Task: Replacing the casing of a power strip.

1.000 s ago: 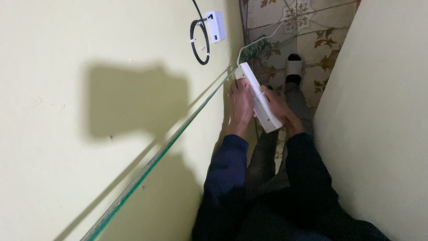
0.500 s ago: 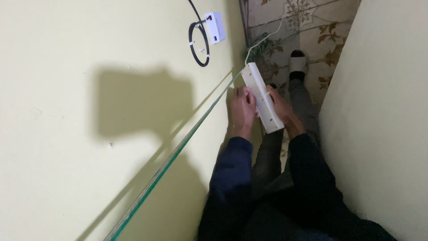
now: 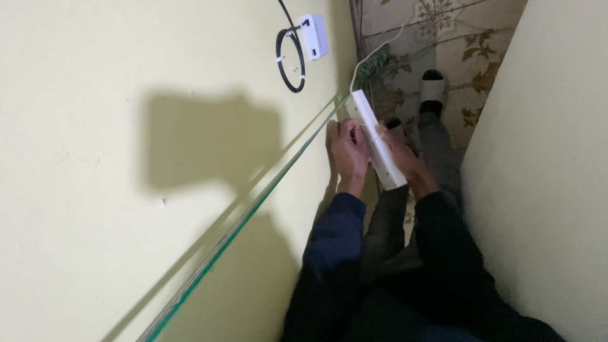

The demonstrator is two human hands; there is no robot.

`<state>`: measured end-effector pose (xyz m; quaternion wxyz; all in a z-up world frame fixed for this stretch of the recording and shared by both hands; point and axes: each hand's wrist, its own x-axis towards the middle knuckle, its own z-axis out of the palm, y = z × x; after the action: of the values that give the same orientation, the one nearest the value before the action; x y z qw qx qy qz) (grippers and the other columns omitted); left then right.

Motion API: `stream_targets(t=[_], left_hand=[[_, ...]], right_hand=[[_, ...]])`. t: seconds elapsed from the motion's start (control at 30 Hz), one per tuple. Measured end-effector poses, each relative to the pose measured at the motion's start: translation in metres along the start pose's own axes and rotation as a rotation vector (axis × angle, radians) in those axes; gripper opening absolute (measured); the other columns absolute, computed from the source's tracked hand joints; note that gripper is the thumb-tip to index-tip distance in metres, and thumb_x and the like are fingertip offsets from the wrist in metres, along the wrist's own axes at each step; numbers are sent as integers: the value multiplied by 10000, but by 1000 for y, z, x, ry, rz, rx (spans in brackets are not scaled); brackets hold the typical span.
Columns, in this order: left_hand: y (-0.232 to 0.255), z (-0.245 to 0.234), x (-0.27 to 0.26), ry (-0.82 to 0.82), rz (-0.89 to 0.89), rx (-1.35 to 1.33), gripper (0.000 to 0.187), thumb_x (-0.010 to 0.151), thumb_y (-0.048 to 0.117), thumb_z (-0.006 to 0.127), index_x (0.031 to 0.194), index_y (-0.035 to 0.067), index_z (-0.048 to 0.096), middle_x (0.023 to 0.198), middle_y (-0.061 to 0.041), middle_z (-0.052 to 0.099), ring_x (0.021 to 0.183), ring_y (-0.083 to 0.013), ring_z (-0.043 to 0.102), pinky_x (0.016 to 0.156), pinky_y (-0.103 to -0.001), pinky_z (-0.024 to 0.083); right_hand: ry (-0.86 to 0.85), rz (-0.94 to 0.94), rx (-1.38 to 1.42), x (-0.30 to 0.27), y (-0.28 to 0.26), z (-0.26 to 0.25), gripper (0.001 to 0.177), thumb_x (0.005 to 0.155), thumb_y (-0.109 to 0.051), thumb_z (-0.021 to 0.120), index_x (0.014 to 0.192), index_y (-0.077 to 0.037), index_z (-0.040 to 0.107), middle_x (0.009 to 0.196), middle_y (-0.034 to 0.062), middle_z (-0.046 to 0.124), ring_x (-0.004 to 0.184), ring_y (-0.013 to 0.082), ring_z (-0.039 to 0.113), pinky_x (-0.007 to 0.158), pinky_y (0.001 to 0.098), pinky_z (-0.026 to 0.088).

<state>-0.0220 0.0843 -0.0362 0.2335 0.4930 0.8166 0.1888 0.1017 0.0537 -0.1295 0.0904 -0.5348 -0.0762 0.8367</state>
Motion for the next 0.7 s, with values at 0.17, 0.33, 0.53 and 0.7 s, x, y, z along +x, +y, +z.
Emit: stream_targets(t=[0.17,0.33,0.53,0.7], left_hand=[[-26,16,-18,-35,-10,-26,86,1027,109,582,1063,35,606,1025,-169,649,896,-323,672,791,-433,544],[-41,25,-20,-153,-178,-141,106,1040,150,601,1054,46,587,940,-129,634,796,-225,635,726,-382,530],[-59,28,-9,-312,-256,-305,82,930,120,647,972,49,653,851,-35,652,736,-126,602,686,-296,513],[-38,14,-1,-293,-398,-426,84,896,120,656,881,38,645,770,8,637,706,-91,577,666,-265,474]], right_hand=[[-38,-756,-466,84,91,-34,616,1121,-419,441,1588,-21,396,1492,200,519,1305,229,513,1036,345,409],[-75,-175,204,40,37,-5,622,1096,-511,411,1521,-75,540,1383,143,611,1155,169,586,968,311,477],[-17,-511,-239,29,37,-7,647,1021,-520,485,1523,-115,430,1294,-1,584,1094,97,580,898,262,463],[-319,-282,497,21,28,-1,510,1150,-369,522,1549,-53,488,1142,27,632,999,143,595,890,316,512]])
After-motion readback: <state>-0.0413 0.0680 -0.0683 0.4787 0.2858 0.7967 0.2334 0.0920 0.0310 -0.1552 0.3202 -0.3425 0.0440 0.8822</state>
